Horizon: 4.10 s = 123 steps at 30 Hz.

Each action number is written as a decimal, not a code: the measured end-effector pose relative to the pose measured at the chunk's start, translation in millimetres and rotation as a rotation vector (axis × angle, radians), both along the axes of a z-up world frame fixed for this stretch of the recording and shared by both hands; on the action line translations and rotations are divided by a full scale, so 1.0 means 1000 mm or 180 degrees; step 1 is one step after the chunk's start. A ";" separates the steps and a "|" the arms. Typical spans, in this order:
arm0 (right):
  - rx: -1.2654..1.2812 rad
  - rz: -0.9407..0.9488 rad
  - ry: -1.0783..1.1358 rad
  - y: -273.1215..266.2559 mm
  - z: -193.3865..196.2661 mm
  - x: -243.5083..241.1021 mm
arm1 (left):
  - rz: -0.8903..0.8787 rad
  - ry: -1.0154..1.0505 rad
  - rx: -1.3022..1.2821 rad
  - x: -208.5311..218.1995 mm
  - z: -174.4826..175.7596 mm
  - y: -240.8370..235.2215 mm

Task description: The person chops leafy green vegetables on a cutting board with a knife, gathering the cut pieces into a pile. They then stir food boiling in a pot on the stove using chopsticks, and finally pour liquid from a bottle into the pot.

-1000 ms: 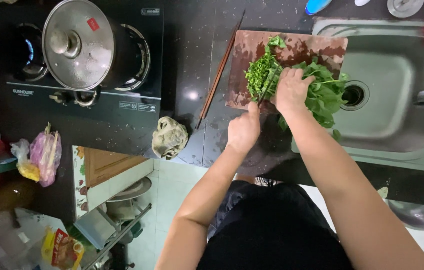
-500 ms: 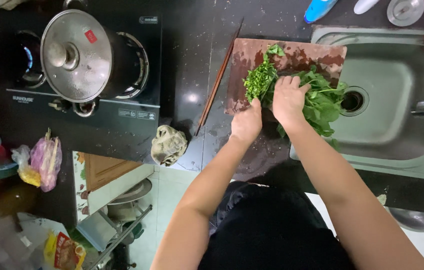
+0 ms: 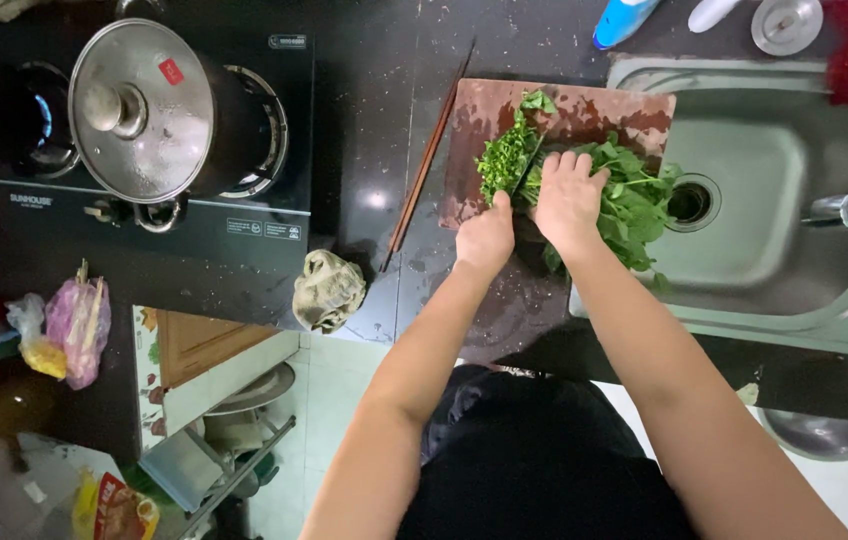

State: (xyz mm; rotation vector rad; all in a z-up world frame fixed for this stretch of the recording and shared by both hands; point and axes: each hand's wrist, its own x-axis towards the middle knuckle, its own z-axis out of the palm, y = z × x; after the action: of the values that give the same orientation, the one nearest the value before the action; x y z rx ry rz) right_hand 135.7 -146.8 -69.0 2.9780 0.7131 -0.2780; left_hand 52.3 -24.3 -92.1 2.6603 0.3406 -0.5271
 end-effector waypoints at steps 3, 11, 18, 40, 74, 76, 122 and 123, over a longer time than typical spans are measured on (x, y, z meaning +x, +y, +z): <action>0.0079 -0.0149 0.0291 0.001 0.018 0.005 | 0.0149 -0.0106 0.0000 0.004 -0.001 0.003; -0.0095 -0.0295 0.1199 -0.002 0.014 0.018 | 0.0574 -0.0556 -0.0127 -0.015 0.087 0.005; -0.0469 -0.0163 0.0901 0.002 0.054 0.006 | 0.0371 -0.0459 0.0124 -0.039 0.108 -0.008; 0.0058 0.0231 -0.0111 -0.015 -0.010 0.005 | 0.0032 0.0043 -0.0074 0.030 0.009 -0.013; -0.0419 -0.0157 0.0644 -0.016 0.029 0.007 | -0.0022 -0.0673 0.0218 -0.044 0.071 -0.022; -0.0470 -0.0032 0.0435 -0.017 0.022 0.006 | -0.0109 -0.0364 0.0304 -0.044 0.057 -0.024; -0.0327 -0.0124 0.0804 -0.041 -0.005 0.003 | 0.0347 -0.0587 0.0157 -0.051 0.083 -0.029; -0.0363 0.0004 0.0227 -0.045 -0.028 0.000 | 0.0303 -0.0562 0.0141 -0.050 0.082 -0.031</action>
State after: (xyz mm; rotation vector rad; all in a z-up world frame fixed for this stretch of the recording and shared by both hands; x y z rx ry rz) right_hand 136.0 -192.0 -97.0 2.8725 0.6814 -0.4124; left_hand 2.6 -54.8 -10.1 2.6926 0.4274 -0.2556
